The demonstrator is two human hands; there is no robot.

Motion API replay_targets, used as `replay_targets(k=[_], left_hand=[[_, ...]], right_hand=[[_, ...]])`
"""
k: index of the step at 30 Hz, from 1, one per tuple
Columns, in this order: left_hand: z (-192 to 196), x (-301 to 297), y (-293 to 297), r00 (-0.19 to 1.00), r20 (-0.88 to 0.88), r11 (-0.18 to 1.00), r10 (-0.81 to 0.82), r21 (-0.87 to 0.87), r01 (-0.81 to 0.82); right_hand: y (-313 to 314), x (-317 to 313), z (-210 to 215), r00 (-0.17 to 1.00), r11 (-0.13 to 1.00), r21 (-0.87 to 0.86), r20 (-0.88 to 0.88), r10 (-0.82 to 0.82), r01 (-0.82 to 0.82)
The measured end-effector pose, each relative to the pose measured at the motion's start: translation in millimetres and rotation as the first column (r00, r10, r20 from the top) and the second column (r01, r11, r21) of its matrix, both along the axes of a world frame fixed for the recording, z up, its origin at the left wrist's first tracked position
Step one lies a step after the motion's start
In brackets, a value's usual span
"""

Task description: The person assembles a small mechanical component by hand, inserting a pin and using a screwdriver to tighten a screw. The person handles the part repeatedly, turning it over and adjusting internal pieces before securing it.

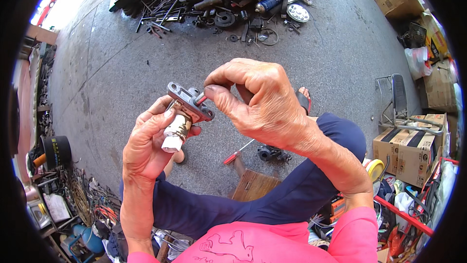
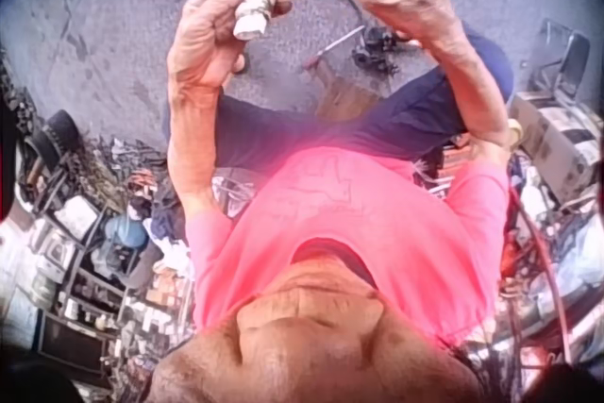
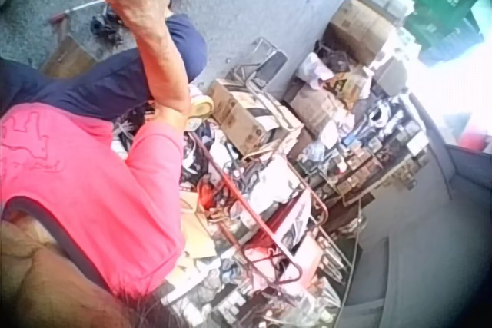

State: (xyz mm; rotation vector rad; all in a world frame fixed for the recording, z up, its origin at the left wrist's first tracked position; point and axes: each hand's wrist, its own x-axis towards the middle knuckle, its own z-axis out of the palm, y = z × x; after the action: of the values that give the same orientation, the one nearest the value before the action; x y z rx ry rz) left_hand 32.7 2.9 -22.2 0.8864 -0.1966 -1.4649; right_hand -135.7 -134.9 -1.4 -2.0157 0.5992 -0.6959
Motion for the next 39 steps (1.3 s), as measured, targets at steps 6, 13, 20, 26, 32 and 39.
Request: replay_targets(k=[6, 13, 20, 26, 32, 39], left_hand=[[3, 1, -4, 1.000, -0.011, 0.999, -0.014, 0.034, 0.015], [6, 0, -9, 0.996, -0.049, 0.992, -0.073, 0.099, 0.077], [0, 3, -6, 0.999, -0.051, 0.988, -0.018, 0.154, 0.025], [-4, -3, -7, 0.996, 0.080, 0.987, -0.040, 0.157, 0.027], [-5, -7, -8, 0.996, -0.035, 0.996, 0.079, 0.050, -0.077], [-3, -10, -9, 0.971, -0.231, 0.995, 0.061, -0.060, -0.077]], right_hand=[[0, 5, -4, 1.000, 0.996, -0.085, 0.028, 0.002, 0.000], [-3, 2, -1, 0.998, 0.998, -0.021, -0.034, -0.056, 0.056], [-5, -2, 3, 0.993, 0.968, 0.230, 0.041, -0.112, 0.099], [5, 1, -1, 1.000, 0.976, 0.215, -0.025, -0.015, 0.020], [9, 2, -3, 0.991, 1.000, 0.025, -0.135, -0.002, 0.006], [10, 11, -6, 0.977, 0.916, 0.396, -0.211, 0.024, 0.063]])
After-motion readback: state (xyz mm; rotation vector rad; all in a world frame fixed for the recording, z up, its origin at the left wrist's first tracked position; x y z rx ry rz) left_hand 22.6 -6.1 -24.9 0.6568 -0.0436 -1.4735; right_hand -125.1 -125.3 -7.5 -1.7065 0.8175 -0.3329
